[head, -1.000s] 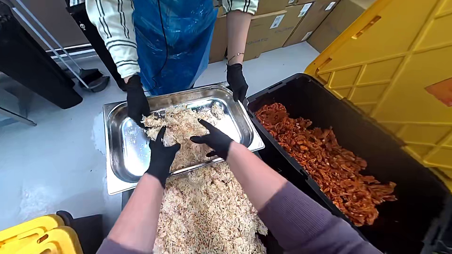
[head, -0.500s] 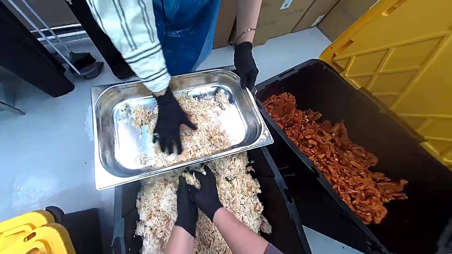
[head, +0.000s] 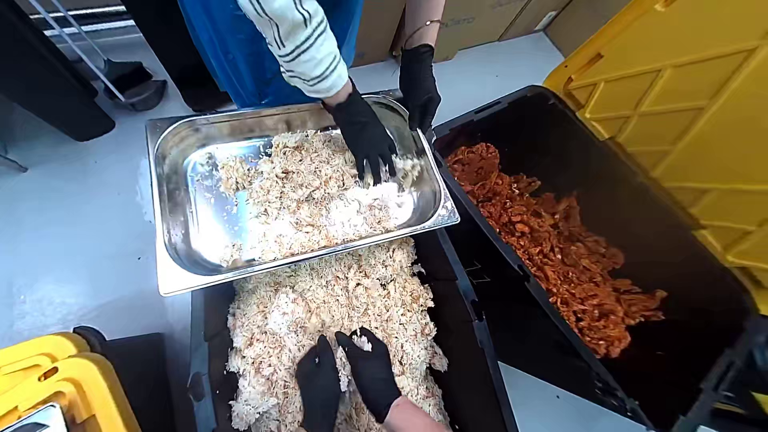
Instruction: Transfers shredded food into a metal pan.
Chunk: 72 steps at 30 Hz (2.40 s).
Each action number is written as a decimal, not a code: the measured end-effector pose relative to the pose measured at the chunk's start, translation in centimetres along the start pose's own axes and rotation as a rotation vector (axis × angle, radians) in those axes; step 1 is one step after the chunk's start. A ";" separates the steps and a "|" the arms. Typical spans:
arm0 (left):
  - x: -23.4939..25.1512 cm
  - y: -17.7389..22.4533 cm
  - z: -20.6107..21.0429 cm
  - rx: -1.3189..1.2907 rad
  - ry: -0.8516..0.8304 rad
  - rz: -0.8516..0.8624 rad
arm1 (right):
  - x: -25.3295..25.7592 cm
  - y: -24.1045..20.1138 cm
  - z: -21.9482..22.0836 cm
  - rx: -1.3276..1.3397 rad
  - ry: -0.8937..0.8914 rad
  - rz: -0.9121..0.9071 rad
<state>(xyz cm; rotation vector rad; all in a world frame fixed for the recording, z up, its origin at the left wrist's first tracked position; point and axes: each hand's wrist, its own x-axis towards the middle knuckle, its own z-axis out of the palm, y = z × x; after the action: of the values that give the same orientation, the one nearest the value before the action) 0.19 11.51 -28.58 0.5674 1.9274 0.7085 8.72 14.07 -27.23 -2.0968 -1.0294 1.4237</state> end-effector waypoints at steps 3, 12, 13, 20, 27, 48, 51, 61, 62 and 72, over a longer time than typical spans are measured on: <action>3.9 1.4 -4.2 0.377 -0.002 0.286 | 4.0 -2.6 -4.4 -0.524 -0.134 -0.099; 7.3 -0.6 -2.0 0.938 -0.370 0.174 | 8.7 0.5 -3.0 -0.779 -0.285 -0.143; 6.4 -0.9 -1.6 0.948 -0.408 0.172 | 7.8 1.0 -3.0 -0.797 -0.299 -0.142; 2.7 -4.7 -2.8 0.936 -0.572 0.142 | 0.4 3.7 -1.2 -0.835 -0.513 -0.154; 1.7 -7.2 -3.2 0.930 -0.492 0.014 | -0.2 6.4 0.9 -0.833 -0.624 -0.035; 5.0 -5.2 0.8 0.182 -0.277 -0.033 | 10.5 2.8 -6.0 -0.674 -0.267 0.068; 3.3 -6.3 -0.3 0.164 -0.374 -0.017 | 7.4 3.2 -6.3 -0.648 -0.338 0.025; 3.9 -1.9 1.4 1.175 -0.583 0.028 | 8.0 3.3 -3.3 -0.814 -0.459 0.047; 4.3 -1.8 2.0 1.211 -0.570 0.035 | 8.8 2.7 -2.9 -0.899 -0.472 0.046; 3.7 -2.3 1.1 1.263 -0.586 0.115 | 5.8 1.5 -2.4 -0.988 -0.420 0.054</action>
<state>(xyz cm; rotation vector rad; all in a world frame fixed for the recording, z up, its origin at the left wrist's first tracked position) -0.62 12.50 -32.89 1.4452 1.5756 -0.6838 12.67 17.71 -30.81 -2.4732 -2.2057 1.6043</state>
